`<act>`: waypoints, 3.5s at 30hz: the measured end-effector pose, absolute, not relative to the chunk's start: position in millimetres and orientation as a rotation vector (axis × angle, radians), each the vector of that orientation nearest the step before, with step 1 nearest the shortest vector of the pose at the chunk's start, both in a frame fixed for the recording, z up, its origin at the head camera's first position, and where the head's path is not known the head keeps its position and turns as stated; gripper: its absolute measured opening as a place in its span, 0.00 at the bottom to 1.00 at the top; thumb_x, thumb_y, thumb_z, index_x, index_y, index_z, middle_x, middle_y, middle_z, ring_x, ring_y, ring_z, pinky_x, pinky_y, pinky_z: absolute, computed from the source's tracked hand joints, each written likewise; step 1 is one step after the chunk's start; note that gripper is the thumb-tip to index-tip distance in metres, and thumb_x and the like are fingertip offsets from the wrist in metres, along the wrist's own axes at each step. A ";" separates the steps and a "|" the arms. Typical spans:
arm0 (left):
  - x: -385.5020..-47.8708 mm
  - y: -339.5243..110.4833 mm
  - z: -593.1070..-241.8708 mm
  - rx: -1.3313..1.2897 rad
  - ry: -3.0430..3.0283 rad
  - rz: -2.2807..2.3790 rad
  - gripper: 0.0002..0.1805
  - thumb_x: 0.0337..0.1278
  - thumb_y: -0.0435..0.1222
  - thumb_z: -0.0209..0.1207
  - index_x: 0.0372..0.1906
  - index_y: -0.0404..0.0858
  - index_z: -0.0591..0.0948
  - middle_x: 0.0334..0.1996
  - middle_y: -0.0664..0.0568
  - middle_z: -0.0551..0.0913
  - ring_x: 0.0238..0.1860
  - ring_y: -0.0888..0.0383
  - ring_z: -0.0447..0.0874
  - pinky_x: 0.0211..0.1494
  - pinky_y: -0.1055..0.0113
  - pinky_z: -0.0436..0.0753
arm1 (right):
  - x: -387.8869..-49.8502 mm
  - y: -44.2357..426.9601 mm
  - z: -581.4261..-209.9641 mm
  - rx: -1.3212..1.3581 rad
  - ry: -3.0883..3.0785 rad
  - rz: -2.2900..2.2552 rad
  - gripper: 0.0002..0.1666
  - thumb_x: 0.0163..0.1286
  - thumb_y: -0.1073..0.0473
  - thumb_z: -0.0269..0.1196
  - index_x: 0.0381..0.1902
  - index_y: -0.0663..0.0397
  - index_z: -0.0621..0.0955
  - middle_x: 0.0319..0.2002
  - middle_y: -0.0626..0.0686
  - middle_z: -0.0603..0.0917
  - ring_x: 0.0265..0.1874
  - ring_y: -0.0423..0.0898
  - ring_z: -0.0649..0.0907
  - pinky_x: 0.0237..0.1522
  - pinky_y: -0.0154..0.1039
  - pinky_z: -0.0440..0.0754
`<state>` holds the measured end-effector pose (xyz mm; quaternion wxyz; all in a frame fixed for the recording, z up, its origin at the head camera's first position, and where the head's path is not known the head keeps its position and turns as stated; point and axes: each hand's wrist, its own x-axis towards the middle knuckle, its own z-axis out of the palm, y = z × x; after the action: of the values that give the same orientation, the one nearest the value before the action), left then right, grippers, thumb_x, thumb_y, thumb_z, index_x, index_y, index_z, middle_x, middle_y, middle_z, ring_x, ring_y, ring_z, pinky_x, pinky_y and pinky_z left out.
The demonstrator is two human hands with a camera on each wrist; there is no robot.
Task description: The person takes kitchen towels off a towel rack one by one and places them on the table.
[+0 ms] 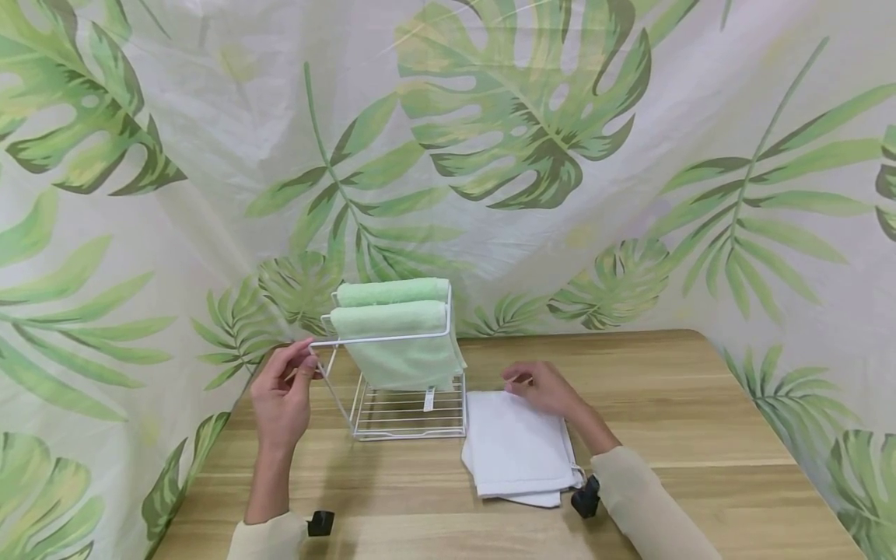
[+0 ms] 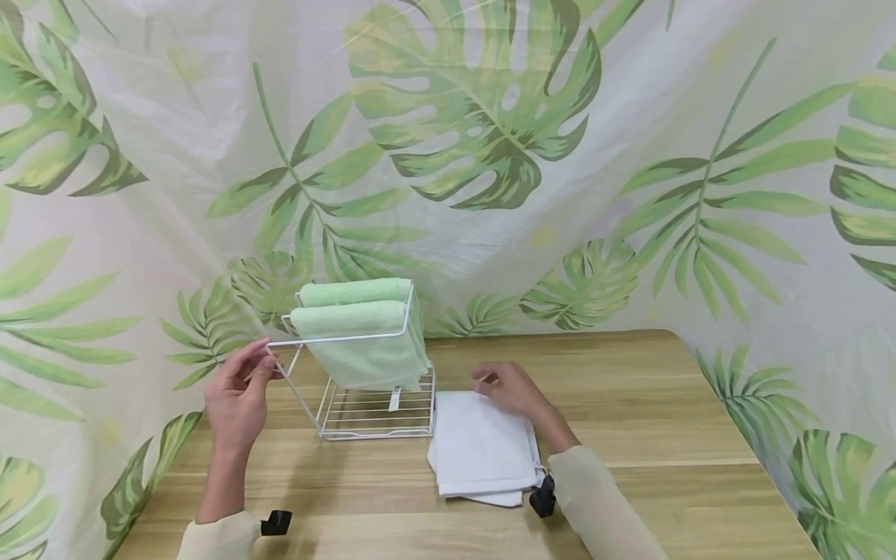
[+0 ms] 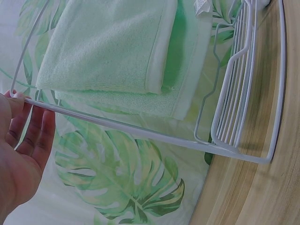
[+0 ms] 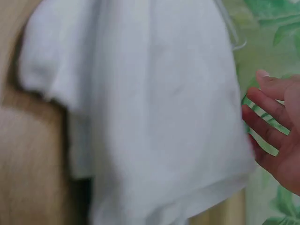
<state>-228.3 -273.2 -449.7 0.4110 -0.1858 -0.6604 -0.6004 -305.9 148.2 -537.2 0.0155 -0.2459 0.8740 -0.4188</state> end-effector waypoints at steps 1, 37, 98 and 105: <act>-228.3 -273.1 -449.7 -0.472 -1.658 -1.515 0.15 0.63 0.10 0.59 0.53 0.13 0.81 0.39 0.56 0.86 0.37 0.67 0.89 0.37 0.80 0.91 | -305.2 145.2 -531.3 -0.767 2.717 -1.324 0.16 0.78 0.63 0.66 0.60 0.63 0.87 0.55 0.61 0.91 0.52 0.56 0.90 0.55 0.48 0.94; -230.1 -271.8 -449.1 -0.459 -1.644 -1.540 0.15 0.63 0.10 0.59 0.54 0.14 0.82 0.39 0.54 0.86 0.37 0.66 0.90 0.36 0.80 0.91 | -300.0 27.4 -338.1 -1.391 2.922 -1.433 0.25 0.73 0.57 0.73 0.65 0.58 0.85 0.63 0.57 0.89 0.66 0.53 0.86 0.66 0.46 0.90; -231.5 -272.2 -452.2 -0.478 -1.662 -1.521 0.15 0.62 0.09 0.57 0.54 0.12 0.80 0.40 0.56 0.85 0.38 0.67 0.89 0.37 0.81 0.91 | -314.4 -15.6 -333.6 -1.113 2.895 -0.833 0.19 0.75 0.47 0.72 0.61 0.38 0.89 0.52 0.44 0.94 0.40 0.40 0.89 0.53 0.37 0.88; -231.3 -272.3 -453.0 -0.480 -1.652 -1.530 0.15 0.62 0.09 0.57 0.54 0.12 0.81 0.39 0.56 0.85 0.37 0.67 0.89 0.37 0.81 0.91 | -313.4 -13.7 -336.1 -1.135 2.893 -0.923 0.17 0.74 0.47 0.72 0.59 0.38 0.91 0.14 0.46 0.79 0.16 0.37 0.56 0.24 0.31 0.64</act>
<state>-231.3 -272.3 -453.0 0.4074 -0.1905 -0.6554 -0.6068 -313.4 -13.7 -336.1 -0.0502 -0.3495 0.8914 -0.2842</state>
